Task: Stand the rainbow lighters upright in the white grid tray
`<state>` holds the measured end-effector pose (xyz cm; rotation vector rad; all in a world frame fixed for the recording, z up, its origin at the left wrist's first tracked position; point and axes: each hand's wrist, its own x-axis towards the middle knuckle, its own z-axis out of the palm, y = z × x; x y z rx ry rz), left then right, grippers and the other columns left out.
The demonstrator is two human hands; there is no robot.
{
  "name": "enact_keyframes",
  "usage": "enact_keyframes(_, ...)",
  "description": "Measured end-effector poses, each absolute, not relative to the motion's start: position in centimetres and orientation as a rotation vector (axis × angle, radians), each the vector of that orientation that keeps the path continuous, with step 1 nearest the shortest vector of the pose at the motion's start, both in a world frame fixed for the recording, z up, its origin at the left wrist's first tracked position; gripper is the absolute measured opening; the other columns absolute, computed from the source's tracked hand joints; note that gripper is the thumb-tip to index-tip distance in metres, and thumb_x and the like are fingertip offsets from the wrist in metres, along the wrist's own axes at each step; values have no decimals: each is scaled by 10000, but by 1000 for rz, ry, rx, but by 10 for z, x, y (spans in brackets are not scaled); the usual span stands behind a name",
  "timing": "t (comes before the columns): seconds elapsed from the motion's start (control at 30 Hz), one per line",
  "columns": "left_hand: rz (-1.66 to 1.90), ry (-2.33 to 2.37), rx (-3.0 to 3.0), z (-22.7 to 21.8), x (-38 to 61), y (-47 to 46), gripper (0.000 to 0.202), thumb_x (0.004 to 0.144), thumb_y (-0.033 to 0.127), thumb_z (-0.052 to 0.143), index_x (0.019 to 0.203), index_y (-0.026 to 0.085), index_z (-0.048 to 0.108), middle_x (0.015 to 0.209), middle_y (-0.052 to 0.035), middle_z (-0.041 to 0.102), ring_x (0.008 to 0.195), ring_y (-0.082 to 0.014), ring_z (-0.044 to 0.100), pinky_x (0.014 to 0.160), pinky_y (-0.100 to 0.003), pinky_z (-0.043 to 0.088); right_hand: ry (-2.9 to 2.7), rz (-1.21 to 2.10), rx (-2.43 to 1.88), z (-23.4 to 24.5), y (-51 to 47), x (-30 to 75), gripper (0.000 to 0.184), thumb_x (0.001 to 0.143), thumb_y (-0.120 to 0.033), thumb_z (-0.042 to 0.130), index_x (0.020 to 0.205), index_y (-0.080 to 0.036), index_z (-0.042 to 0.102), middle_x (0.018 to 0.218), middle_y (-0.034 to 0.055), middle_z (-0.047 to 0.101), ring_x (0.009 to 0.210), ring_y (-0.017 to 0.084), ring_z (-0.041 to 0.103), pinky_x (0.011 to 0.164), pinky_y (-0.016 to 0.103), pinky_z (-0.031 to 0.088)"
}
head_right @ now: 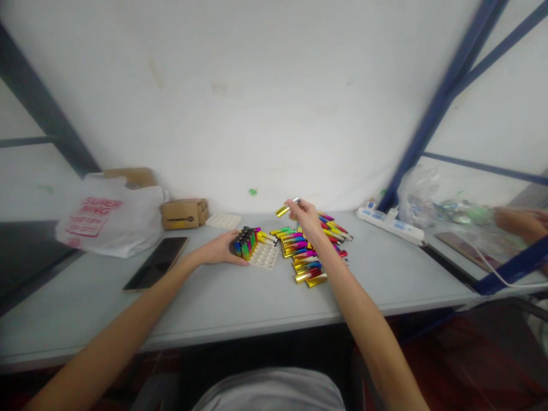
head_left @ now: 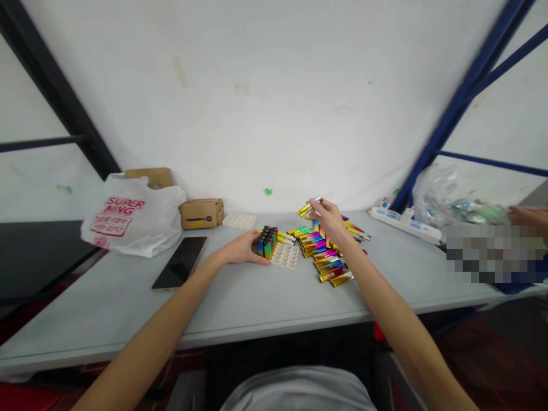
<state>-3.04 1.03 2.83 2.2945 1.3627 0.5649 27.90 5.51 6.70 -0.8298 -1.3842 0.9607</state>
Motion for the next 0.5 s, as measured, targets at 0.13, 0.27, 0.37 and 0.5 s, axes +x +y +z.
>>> enact_keyframes(0.13,558,1354,2296,28,-31,11,916,533,762,922,1206,181,700,1156,-107,744,1083,-380,698,944,-445,586,-1284,1216,-717,54,43,257,602,771,-795,745,931,-246,554,903,13,662,795,169,652,699,312,578)
enact_keyframes(0.27,587,1330,2298,26,-32,12,912,529,747,930,1212,186,706,1166,-105,748,1075,-375,701,949,-449,592,-1397,1283,-760,41,29,241,583,823,-802,688,1002,-271,526,654,-96,426,527,109,442,502,238,413)
enact_keyframes(0.37,625,1295,2329,26,-32,12,857,538,726,939,1180,200,725,1170,-97,757,1081,-373,701,991,-458,587,-1450,1269,-889,35,22,234,584,873,-849,572,956,-275,503,615,-115,270,456,96,250,428,221,225)
enact_keyframes(0.5,624,1285,2325,28,-32,10,875,544,706,947,1218,197,719,1235,-107,754,1137,-389,693,1052,-476,567,-1528,1229,-979,29,17,229,657,921,-901,392,754,-266,399,586,-91,246,460,102,219,436,244,193)
